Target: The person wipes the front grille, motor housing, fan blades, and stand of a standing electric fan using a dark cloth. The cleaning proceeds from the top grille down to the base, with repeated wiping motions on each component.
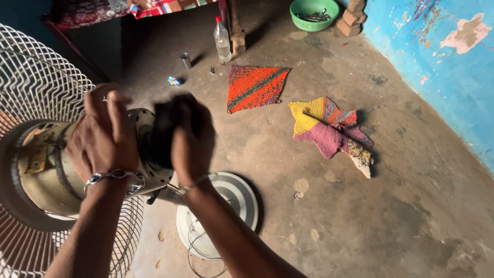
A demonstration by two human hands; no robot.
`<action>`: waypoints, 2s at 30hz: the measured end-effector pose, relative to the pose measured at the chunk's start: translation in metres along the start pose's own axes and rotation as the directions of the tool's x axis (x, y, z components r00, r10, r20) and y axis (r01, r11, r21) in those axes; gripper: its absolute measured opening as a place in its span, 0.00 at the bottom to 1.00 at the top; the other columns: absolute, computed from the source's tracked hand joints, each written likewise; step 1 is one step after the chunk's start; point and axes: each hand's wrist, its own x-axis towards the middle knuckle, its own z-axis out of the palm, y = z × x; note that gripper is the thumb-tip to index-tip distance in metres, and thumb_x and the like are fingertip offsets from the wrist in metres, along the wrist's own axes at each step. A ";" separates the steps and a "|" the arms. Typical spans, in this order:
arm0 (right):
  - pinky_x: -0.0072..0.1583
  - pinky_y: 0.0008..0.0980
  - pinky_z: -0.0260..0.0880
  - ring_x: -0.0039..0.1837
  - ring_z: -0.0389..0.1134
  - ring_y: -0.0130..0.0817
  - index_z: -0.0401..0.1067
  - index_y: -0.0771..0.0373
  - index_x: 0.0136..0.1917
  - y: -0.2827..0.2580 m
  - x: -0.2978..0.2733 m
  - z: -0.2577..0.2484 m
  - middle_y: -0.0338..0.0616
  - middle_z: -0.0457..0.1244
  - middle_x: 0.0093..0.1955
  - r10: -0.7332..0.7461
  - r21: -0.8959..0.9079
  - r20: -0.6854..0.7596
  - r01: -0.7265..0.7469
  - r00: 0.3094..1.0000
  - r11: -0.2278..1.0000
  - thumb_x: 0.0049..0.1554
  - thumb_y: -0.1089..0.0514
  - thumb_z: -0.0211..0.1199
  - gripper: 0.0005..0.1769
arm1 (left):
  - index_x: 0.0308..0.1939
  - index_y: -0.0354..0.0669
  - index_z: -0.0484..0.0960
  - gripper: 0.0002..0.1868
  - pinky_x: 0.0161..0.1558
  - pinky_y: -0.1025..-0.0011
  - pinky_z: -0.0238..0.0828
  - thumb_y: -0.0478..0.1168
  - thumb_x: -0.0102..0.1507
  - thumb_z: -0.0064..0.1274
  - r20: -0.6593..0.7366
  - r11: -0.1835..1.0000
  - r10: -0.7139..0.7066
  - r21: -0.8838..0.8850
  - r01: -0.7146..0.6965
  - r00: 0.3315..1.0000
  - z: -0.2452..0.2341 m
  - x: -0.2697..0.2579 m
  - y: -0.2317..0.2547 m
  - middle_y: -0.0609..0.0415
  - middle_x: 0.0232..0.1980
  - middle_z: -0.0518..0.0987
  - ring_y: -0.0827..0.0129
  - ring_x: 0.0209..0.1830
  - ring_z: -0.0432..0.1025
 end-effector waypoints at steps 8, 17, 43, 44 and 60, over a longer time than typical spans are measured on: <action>0.59 0.46 0.71 0.57 0.73 0.48 0.79 0.56 0.48 -0.025 0.036 0.083 0.50 0.71 0.53 0.232 -0.730 0.598 0.401 0.767 0.553 0.51 0.47 0.62 0.15 | 0.75 0.40 0.65 0.30 0.77 0.60 0.58 0.57 0.77 0.38 -0.226 0.780 -0.022 -0.613 -0.125 0.974 -0.002 0.018 -0.031 0.38 0.73 0.73 0.56 0.76 0.66; 0.72 0.52 0.58 0.71 0.61 0.51 0.67 0.66 0.66 -0.060 -0.028 0.079 0.58 0.62 0.68 0.261 -0.637 0.769 0.732 0.583 0.241 0.63 0.52 0.54 0.22 | 0.75 0.52 0.66 0.35 0.61 0.46 0.64 0.65 0.72 0.29 0.257 0.783 -0.258 -0.509 0.358 0.931 -0.043 0.037 -0.056 0.40 0.64 0.75 0.45 0.61 0.70; 0.76 0.48 0.55 0.74 0.63 0.48 0.70 0.65 0.65 -0.029 -0.017 0.077 0.55 0.65 0.68 0.038 -0.598 0.794 0.766 0.607 0.235 0.69 0.47 0.40 0.26 | 0.78 0.62 0.52 0.35 0.76 0.52 0.12 0.63 0.68 0.25 0.268 0.959 -0.098 0.282 0.019 0.958 -0.022 -0.001 -0.120 0.53 0.82 0.45 0.58 0.83 0.30; 0.77 0.48 0.55 0.75 0.62 0.49 0.69 0.67 0.67 -0.032 -0.024 0.067 0.56 0.64 0.70 -0.118 -0.530 0.809 0.802 0.575 0.275 0.70 0.48 0.41 0.26 | 0.78 0.61 0.52 0.35 0.76 0.52 0.13 0.62 0.68 0.25 0.242 0.961 -0.061 0.275 -0.008 0.968 -0.022 -0.001 -0.119 0.53 0.82 0.46 0.58 0.83 0.31; 0.48 0.39 0.67 0.45 0.69 0.35 0.76 0.59 0.54 0.041 0.111 0.083 0.41 0.69 0.46 0.702 -0.789 0.567 0.039 0.432 0.614 0.64 0.43 0.54 0.20 | 0.52 0.46 0.77 0.20 0.70 0.52 0.59 0.51 0.72 0.32 0.221 0.888 0.131 0.407 -0.213 0.966 -0.050 0.018 -0.069 0.46 0.48 0.78 0.57 0.53 0.72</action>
